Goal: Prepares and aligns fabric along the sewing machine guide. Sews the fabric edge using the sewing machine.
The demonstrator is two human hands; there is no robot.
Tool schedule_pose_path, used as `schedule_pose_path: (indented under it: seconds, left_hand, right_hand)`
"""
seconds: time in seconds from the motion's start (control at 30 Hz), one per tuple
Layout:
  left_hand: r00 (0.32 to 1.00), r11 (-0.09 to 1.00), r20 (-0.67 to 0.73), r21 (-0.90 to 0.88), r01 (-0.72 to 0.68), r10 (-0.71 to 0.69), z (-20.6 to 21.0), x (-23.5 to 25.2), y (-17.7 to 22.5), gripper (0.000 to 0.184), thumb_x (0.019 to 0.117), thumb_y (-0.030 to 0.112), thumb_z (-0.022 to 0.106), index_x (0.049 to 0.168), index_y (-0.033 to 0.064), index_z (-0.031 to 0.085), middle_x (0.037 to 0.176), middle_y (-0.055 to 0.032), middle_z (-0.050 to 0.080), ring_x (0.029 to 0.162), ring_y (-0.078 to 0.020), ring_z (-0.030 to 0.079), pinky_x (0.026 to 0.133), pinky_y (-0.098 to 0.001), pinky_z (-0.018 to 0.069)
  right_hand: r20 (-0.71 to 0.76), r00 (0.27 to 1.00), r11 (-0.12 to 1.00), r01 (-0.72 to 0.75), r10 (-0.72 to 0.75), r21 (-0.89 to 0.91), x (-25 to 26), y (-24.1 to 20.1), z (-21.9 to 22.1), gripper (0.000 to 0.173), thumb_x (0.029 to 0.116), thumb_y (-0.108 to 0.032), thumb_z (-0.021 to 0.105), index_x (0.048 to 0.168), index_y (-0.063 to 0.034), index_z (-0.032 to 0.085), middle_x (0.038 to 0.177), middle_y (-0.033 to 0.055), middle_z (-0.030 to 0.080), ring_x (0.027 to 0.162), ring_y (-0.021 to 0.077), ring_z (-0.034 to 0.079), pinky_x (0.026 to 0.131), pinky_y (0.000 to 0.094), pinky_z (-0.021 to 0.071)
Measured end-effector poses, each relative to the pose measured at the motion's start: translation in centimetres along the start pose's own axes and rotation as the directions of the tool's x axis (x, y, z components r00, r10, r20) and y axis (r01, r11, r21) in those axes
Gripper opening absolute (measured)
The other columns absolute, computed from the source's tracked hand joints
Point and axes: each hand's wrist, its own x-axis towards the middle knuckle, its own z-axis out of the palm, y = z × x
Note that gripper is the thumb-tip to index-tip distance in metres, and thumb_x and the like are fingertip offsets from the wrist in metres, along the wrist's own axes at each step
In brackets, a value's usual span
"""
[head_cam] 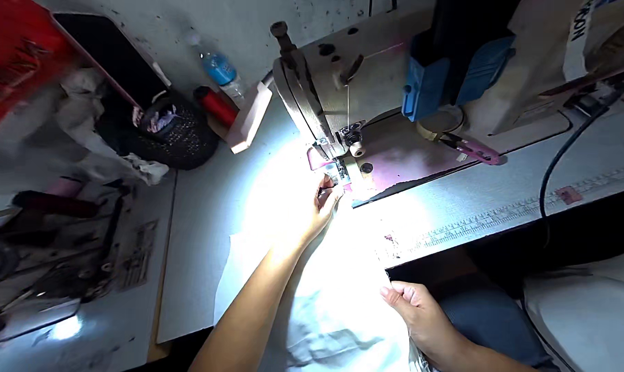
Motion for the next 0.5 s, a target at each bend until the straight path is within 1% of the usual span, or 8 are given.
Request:
schedule_pose_path:
  seconds: [0.07, 0.13, 0.2, 0.27, 0.33, 0.37, 0.43, 0.5]
  left_hand:
    - [0.997, 0.99, -0.068, 0.137, -0.016, 0.025, -0.9, -1.4, 1.7, 0.022, 0.1018, 0.022, 0.062, 0.114, 0.0039, 0.067, 0.102, -0.0102, 0.071, 0.091, -0.023, 0.069, 0.082, -0.046, 0.0563]
    - [0.995, 0.982, -0.098, 0.188, -0.014, 0.033, -0.8, -3.3, 2.9, 0.021, 0.1004, 0.018, 0.061, 0.114, 0.0066, 0.072, 0.105, -0.0088, 0.074, 0.088, -0.021, 0.072, 0.076, -0.0428, 0.0596]
    - [1.0, 0.982, -0.014, 0.188, 0.011, -0.008, -0.1, -4.8, 2.8, 0.031, 0.1021, 0.025, 0.058, 0.125, 0.0099, 0.073, 0.127, -0.0065, 0.071, 0.11, -0.0192, 0.07, 0.092, -0.0403, 0.0572]
    - [1.0, 0.979, 0.013, 0.201, -0.022, 0.02, 0.5, -5.4, 1.9, 0.037, 0.1036, 0.029, 0.054, 0.132, 0.0104, 0.07, 0.139, -0.0076, 0.065, 0.126, -0.0207, 0.063, 0.104, -0.0402, 0.0515]
    - [0.998, 0.979, 0.021, 0.193, -0.062, 0.059, 0.6, -5.2, 1.3, 0.039, 0.1039, 0.03, 0.053, 0.135, 0.0113, 0.068, 0.141, -0.0078, 0.064, 0.13, -0.0209, 0.061, 0.107, -0.0402, 0.0488]
    - [0.997, 0.981, 0.034, 0.179, -0.077, 0.072, 0.6, -5.0, 1.1, 0.04, 0.1037, 0.03, 0.053, 0.136, 0.0112, 0.067, 0.142, -0.0081, 0.063, 0.132, -0.0207, 0.059, 0.109, -0.0403, 0.047]
    - [0.994, 0.983, 0.063, 0.156, -0.099, 0.09, 0.4, -4.5, 0.7, 0.041, 0.1031, 0.03, 0.052, 0.137, 0.011, 0.066, 0.143, -0.0077, 0.062, 0.135, -0.0202, 0.056, 0.113, -0.0396, 0.0435]
    - [0.989, 0.983, 0.082, 0.13, -0.129, 0.119, 0.2, -4.0, 0.3, 0.041, 0.1028, 0.029, 0.052, 0.136, 0.0099, 0.066, 0.142, -0.0084, 0.062, 0.134, -0.0212, 0.056, 0.112, -0.039, 0.0428]
  right_hand:
    - [-0.001, 1.0, 1.0, 0.024, -0.024, -0.009, 0.1, 0.5, -0.1, 0.029, 0.1033, -0.009, 0.051, 0.076, -0.0081, 0.061, 0.063, -0.0021, 0.06, 0.056, 0.0034, 0.059, 0.054, 0.0207, 0.0511]
    - [0.004, 1.0, 0.999, 0.031, -0.031, -0.008, 0.0, 0.9, -0.4, 0.029, 0.1037, -0.009, 0.051, 0.077, -0.008, 0.061, 0.063, -0.0025, 0.061, 0.056, 0.0026, 0.06, 0.054, 0.0201, 0.0521]
    - [0.004, 1.0, 1.0, 0.018, -0.019, 0.005, -0.2, 1.2, -0.7, 0.028, 0.1042, -0.009, 0.051, 0.078, -0.0076, 0.062, 0.063, -0.0023, 0.062, 0.056, 0.0027, 0.061, 0.055, 0.0203, 0.0533]
    - [0.027, 0.999, 0.999, 0.029, -0.028, -0.032, -0.2, 1.3, -1.0, 0.028, 0.1038, -0.009, 0.051, 0.077, -0.0082, 0.061, 0.062, -0.0035, 0.06, 0.055, 0.0014, 0.059, 0.054, 0.0192, 0.0514]
    - [0.094, 0.993, 0.953, 0.098, -0.074, -0.287, -0.2, 0.7, -1.5, 0.031, 0.104, -0.016, 0.053, 0.074, -0.0093, 0.058, 0.059, -0.0058, 0.052, 0.052, -0.0009, 0.051, 0.05, 0.0169, 0.0435]
    - [0.137, 0.984, 0.843, 0.169, -0.114, -0.51, -0.2, -0.1, -1.8, 0.036, 0.1044, -0.022, 0.053, 0.071, -0.0095, 0.057, 0.056, -0.0049, 0.047, 0.049, 0.0016, 0.047, 0.047, 0.0195, 0.038]
    - [0.197, 0.912, 0.391, 0.339, -0.36, -0.855, 0.0, -1.9, -1.9, 0.04, 0.0996, -0.032, 0.053, 0.067, -0.0102, 0.06, 0.05, 0.0004, 0.049, 0.043, 0.0126, 0.05, 0.04, 0.0316, 0.0374]
    - [0.256, 0.742, 0.096, 0.395, -0.62, -0.913, 1.7, -4.2, -1.7, 0.035, 0.0992, -0.031, 0.052, 0.076, -0.0116, 0.071, 0.057, -0.0002, 0.058, 0.049, 0.0132, 0.056, 0.043, 0.0307, 0.0433]
